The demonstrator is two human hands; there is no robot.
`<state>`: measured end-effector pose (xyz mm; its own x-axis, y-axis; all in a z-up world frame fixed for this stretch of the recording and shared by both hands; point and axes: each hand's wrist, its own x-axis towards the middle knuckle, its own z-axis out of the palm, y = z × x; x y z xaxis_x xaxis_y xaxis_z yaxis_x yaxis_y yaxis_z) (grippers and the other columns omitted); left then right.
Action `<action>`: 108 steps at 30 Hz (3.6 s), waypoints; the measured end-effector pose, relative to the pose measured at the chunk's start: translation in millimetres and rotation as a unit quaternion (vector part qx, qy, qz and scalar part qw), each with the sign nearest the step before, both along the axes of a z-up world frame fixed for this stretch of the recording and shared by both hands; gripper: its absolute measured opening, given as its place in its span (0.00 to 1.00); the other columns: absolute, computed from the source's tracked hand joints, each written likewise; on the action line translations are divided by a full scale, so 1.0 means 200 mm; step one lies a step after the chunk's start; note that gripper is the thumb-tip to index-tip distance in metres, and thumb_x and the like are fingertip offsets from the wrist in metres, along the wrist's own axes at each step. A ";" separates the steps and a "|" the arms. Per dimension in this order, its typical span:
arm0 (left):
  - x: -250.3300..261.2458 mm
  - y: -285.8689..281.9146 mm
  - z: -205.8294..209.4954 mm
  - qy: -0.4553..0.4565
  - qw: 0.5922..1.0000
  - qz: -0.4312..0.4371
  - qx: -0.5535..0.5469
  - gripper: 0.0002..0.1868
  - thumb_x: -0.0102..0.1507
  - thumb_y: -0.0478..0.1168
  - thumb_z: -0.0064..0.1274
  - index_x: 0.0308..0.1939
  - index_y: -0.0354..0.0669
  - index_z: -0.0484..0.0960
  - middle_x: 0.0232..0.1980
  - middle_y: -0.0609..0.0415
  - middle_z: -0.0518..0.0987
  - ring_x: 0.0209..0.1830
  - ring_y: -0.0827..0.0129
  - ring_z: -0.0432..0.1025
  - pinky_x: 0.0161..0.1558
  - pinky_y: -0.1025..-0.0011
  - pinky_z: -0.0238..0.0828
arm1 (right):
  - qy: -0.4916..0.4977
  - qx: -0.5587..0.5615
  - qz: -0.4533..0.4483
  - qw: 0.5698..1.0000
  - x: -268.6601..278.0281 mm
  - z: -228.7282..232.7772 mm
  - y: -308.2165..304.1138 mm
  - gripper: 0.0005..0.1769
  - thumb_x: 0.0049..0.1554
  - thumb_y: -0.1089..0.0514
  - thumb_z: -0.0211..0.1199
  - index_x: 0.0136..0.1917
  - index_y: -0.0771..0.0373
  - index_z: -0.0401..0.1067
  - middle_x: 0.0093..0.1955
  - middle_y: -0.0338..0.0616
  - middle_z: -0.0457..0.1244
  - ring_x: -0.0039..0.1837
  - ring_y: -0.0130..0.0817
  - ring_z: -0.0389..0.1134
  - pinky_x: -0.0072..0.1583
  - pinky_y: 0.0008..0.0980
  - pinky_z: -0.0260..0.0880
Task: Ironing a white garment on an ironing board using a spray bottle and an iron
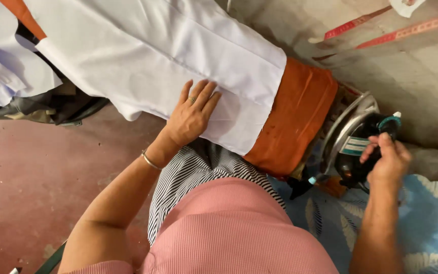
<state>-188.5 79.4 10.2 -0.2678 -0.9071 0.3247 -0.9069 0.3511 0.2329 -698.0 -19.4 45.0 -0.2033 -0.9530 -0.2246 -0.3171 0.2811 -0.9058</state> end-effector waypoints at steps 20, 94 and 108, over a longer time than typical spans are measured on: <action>-0.05 -0.03 -0.10 0.010 0.994 -0.028 0.105 0.35 0.74 0.60 0.31 0.79 0.45 0.60 0.84 0.46 0.53 0.86 0.48 0.37 0.78 0.39 0.23 | 0.225 -0.052 0.487 0.842 1.06 0.33 -0.19 0.31 0.62 0.45 0.68 0.29 0.65 0.58 0.25 0.54 0.59 0.30 0.46 0.61 0.37 0.40 0.58; -0.03 -0.02 0.08 -0.019 0.978 -0.026 0.208 0.37 0.70 0.53 0.42 0.82 0.51 0.54 0.86 0.56 0.47 0.85 0.42 0.31 0.73 0.26 0.24 | 0.193 -0.054 0.407 0.891 1.07 0.47 -0.19 0.36 0.60 0.59 0.68 0.80 0.52 0.65 0.29 0.50 0.66 0.34 0.37 0.69 0.38 0.40 0.72; 0.00 -0.05 0.05 -0.002 0.973 -0.043 0.227 0.42 0.64 0.61 0.49 0.80 0.52 0.58 0.86 0.58 0.46 0.85 0.44 0.30 0.74 0.27 0.20 | 0.197 -0.098 0.463 0.859 1.22 0.48 -0.22 0.31 0.61 0.56 0.68 0.77 0.51 0.70 0.56 0.55 0.71 0.62 0.47 0.70 0.58 0.51 0.72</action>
